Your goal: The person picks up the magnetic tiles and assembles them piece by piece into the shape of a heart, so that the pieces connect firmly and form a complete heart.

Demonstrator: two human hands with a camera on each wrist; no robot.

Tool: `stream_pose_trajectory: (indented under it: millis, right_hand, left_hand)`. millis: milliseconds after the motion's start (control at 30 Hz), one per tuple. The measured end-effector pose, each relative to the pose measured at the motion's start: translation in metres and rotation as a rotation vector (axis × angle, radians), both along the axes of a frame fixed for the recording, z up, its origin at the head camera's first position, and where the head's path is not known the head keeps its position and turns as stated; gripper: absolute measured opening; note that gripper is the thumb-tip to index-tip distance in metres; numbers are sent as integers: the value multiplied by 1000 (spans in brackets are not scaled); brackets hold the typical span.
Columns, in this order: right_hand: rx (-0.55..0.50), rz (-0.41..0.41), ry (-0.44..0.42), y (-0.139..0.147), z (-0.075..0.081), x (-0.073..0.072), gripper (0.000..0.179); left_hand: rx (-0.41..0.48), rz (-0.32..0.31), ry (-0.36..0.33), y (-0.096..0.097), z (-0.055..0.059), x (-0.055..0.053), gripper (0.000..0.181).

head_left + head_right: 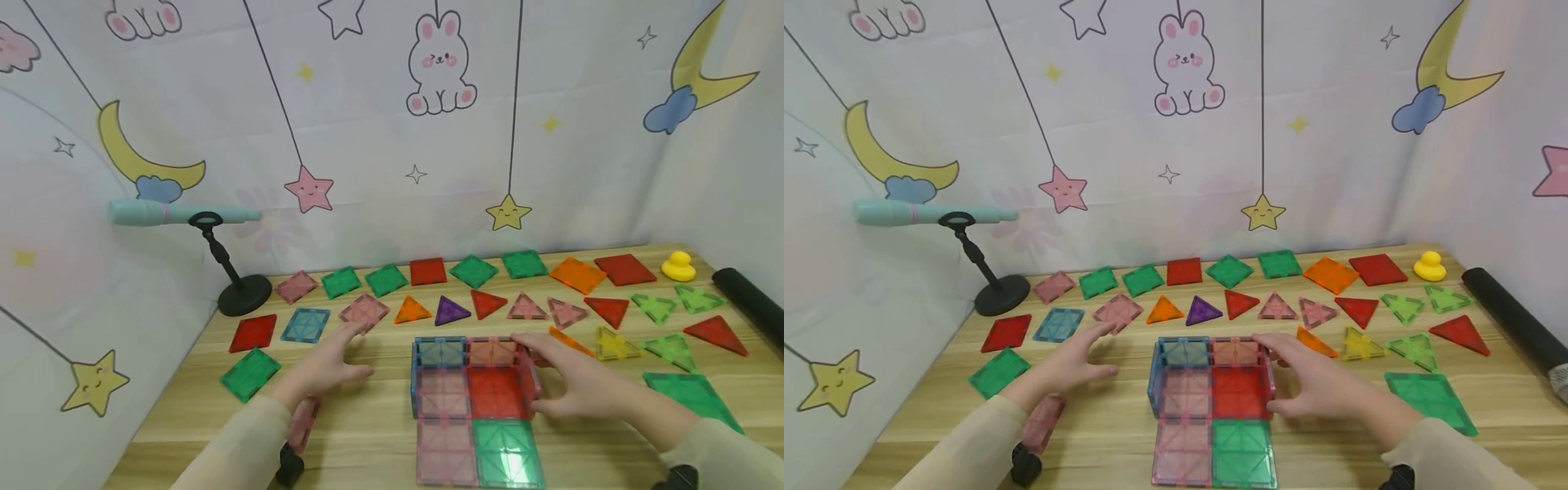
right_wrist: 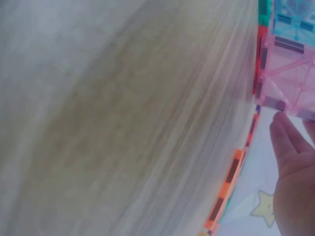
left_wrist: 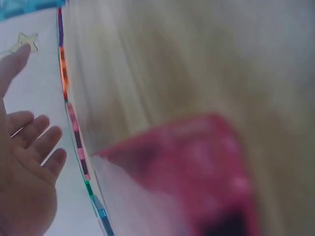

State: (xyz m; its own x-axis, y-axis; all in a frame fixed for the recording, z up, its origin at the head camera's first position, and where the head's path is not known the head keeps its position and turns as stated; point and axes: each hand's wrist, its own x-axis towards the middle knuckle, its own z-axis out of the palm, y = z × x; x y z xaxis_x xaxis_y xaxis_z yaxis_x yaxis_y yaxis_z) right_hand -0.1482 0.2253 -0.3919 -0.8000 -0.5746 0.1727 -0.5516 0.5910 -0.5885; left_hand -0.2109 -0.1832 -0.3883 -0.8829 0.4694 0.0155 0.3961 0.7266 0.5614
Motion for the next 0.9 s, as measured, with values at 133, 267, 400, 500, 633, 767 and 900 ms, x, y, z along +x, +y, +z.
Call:
stream_pose_trajectory:
  millis: [133, 267, 400, 500, 633, 767, 900]
  right_hand:
    - [10, -5, -14, 0, -1, 1, 85]
    - [21, -11, -3, 0, -1, 2, 85]
    - [27, -22, 0, 1, 1, 0, 86]
    - [30, -35, -12, 2, 2, 0, 87]
    - [24, -26, -36, 1, 2, -1, 86]
    - [19, -9, -49, -2, 1, -1, 85]
    - [28, -32, -48, -1, 2, 0, 87]
  left_hand:
    - [-108, -6, -61, -3, -7, -13, 84]
    - [-197, -59, -34, 0, -6, -19, 81]
    - [-178, -93, -4, 2, 2, -20, 60]
    - [-158, -85, 25, 4, 3, -20, 54]
    - [-230, -76, 54, 5, 0, -21, 63]
    - [-287, -101, 35, 6, -2, -21, 59]
    - [-262, -143, 62, 10, 0, -17, 50]
